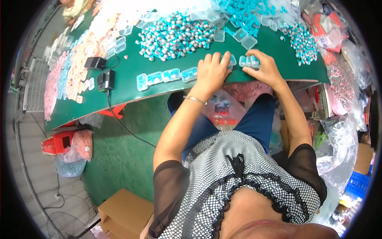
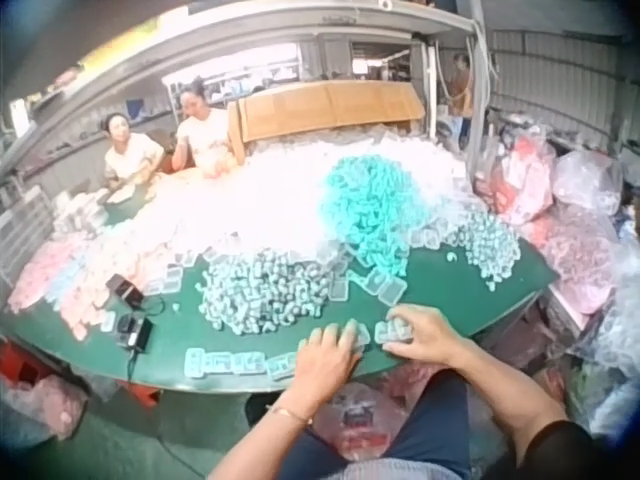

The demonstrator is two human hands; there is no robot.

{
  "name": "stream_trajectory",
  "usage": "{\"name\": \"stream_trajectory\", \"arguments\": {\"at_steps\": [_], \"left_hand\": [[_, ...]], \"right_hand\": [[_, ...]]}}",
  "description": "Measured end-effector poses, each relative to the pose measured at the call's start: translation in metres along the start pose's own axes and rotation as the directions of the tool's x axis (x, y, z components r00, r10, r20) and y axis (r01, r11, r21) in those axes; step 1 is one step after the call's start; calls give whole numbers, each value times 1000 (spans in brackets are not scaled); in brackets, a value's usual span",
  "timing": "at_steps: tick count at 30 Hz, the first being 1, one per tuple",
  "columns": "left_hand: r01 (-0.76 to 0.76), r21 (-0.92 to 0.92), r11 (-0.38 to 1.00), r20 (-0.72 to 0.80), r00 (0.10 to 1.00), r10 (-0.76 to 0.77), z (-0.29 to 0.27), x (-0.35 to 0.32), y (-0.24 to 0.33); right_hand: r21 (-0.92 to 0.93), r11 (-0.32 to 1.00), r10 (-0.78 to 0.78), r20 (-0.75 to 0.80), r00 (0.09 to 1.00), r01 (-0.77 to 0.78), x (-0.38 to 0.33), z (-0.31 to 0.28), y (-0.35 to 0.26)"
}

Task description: Sorting and placing small turquoise items into individual clear plastic containers on a production line.

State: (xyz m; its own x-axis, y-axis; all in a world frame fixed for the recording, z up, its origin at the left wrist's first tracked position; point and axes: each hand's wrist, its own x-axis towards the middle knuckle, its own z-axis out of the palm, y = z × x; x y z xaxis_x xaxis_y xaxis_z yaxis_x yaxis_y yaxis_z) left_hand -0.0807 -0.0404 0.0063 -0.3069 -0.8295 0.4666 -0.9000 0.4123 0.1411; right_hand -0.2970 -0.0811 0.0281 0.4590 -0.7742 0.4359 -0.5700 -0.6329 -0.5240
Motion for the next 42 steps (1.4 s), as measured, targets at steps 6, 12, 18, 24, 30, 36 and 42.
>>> {"name": "stream_trajectory", "arguments": {"at_steps": [6,12,18,24,30,36,42], "left_hand": [[39,-187,982,28,999,-34,-2,7,-4],[11,-230,973,-50,998,-24,-7,0,0],[118,-714,690,55,992,-113,-51,-38,3],[850,-527,-14,806,495,-325,22,-137,-26],[818,-538,202,696,566,-442,170,-188,-60],[494,-459,738,463,842,-275,222,-182,-47],[517,-227,825,574,755,-315,294,-212,-43]], "right_hand": [[108,993,62,-72,995,-54,-21,-4,-25],[493,809,114,400,909,-319,-64,12,-33],[389,605,176,786,593,-695,-140,157,47],[-60,266,550,829,100,-962,-141,263,80],[204,-84,475,868,140,-975,-141,302,90],[181,66,682,710,177,-981,-118,320,71],[188,216,648,707,284,-958,-133,307,91]]}}
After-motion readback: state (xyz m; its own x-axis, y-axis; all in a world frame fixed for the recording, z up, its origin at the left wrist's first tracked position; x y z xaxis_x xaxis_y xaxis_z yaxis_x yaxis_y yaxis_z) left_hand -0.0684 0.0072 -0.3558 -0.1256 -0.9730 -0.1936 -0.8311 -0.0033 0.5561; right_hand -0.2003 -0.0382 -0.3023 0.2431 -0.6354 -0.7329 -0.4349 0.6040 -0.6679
